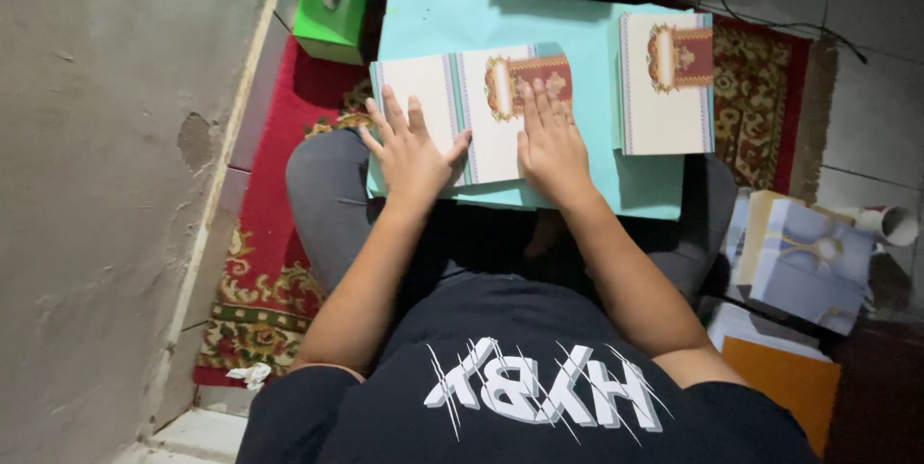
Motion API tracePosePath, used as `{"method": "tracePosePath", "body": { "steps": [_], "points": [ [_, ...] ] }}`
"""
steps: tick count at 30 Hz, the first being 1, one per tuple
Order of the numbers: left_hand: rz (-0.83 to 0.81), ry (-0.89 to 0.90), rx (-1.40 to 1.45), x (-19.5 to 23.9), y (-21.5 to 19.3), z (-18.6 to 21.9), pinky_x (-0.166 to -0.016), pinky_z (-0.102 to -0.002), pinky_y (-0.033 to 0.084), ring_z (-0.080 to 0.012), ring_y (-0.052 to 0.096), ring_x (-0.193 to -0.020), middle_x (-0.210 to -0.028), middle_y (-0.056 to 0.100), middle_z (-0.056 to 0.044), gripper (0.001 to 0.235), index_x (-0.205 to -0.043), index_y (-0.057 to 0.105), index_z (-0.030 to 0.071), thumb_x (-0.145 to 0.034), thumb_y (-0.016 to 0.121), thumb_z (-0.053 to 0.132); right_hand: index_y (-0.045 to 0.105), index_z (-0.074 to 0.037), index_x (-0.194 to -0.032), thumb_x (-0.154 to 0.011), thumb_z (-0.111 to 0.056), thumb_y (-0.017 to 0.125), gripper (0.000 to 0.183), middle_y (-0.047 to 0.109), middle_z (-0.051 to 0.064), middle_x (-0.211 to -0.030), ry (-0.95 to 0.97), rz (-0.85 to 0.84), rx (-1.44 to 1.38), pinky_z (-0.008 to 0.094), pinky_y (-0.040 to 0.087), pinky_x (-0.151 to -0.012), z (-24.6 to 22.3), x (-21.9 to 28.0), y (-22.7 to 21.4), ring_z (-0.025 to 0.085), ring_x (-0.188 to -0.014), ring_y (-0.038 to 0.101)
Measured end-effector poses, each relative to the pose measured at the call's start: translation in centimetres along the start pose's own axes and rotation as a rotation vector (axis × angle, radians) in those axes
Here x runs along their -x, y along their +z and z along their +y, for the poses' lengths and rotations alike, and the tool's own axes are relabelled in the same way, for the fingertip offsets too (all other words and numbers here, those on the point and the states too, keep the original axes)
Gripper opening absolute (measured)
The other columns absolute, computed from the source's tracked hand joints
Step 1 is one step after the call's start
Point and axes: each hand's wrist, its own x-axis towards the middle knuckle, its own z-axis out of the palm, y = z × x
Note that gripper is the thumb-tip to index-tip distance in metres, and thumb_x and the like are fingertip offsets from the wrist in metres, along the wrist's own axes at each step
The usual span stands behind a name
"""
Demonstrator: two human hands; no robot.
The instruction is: Folding paper invitations and pressing the creases by hand on a small table while sitting on the floor.
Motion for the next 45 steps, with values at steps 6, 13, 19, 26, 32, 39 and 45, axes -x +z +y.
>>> {"method": "tracePosePath", "body": {
  "steps": [6,13,19,26,32,39,45],
  "points": [
    [-0.207,0.025,0.075,-0.1,1.7,2.5,-0.118,-0.068,-0.004,-0.0485,0.001,-0.153,-0.167,0.010,-0.028,0.084,-0.156,0.035,0.004,-0.099,0.052,0.062,0.022,-0.004,-0.164,-0.100,-0.044,0.038,0.076,0.017,0.019,-0.170,-0.035,-0.055,0.014,0.050,0.017,-0.123,0.7,-0.4,0.8,0.037,-0.155,0.020],
    [-0.266,0.205,-0.008,-8.4,4.3,3.1,-0.118,-0.066,0.005,-0.0409,0.008,-0.154,-0.167,0.017,-0.024,0.069,-0.160,0.030,0.005,-0.105,0.041,0.045,0.024,0.001,-0.161,-0.101,-0.037,0.038,0.072,0.022,0.023,-0.167,0.019,-0.062,-0.031,0.049,0.017,-0.124,-1.4,-0.2,-1.9,0.037,-0.154,0.023],
    [-0.106,0.293,0.003,-9.4,5.4,3.0,-0.121,-0.060,0.002,-0.0417,-0.003,-0.154,-0.166,0.003,-0.029,0.073,-0.161,0.028,-0.004,-0.107,0.049,0.040,0.030,0.007,-0.157,-0.101,-0.032,0.043,0.070,0.030,0.026,-0.164,0.017,0.012,-0.003,0.047,0.024,-0.122,-1.8,-0.3,-2.5,0.039,-0.151,0.033],
    [-0.291,0.272,-0.002,-1.5,1.8,2.8,-0.121,-0.057,0.003,-0.0369,0.018,-0.155,-0.166,0.025,-0.023,0.068,-0.160,0.028,0.002,-0.105,0.037,0.041,0.022,-0.002,-0.163,-0.099,-0.043,0.039,0.078,0.017,0.020,-0.170,-0.012,-0.080,0.028,0.050,0.016,-0.125,0.3,-0.4,0.9,0.038,-0.156,0.021],
    [-0.317,0.248,0.034,-1.0,0.8,3.3,-0.122,-0.056,-0.002,-0.0347,0.012,-0.157,-0.169,0.019,-0.019,0.066,-0.162,0.024,0.004,-0.106,0.032,0.037,0.030,0.003,-0.160,-0.099,-0.050,0.042,0.081,0.027,0.026,-0.166,-0.078,-0.012,0.035,0.053,0.015,-0.123,2.1,-3.7,2.3,0.042,-0.154,0.023],
    [-0.329,0.242,0.008,-1.0,-0.3,3.6,-0.123,-0.058,0.004,-0.0360,0.017,-0.156,-0.168,0.024,-0.020,0.066,-0.161,0.025,0.004,-0.104,0.032,0.036,0.028,0.004,-0.160,-0.101,-0.062,0.034,0.088,0.023,0.025,-0.167,-0.055,-0.061,0.016,0.051,0.012,-0.124,2.3,-7.3,1.7,0.039,-0.155,0.019],
    [-0.321,0.248,0.004,-1.3,0.4,3.4,-0.122,-0.057,0.001,-0.0341,0.016,-0.157,-0.168,0.022,-0.018,0.064,-0.162,0.023,0.005,-0.106,0.030,0.034,0.022,0.001,-0.162,-0.102,-0.052,0.039,0.082,0.018,0.024,-0.169,-0.037,-0.021,0.038,0.050,0.013,-0.126,0.0,-1.1,0.4,0.039,-0.156,0.017]
  ]
}}
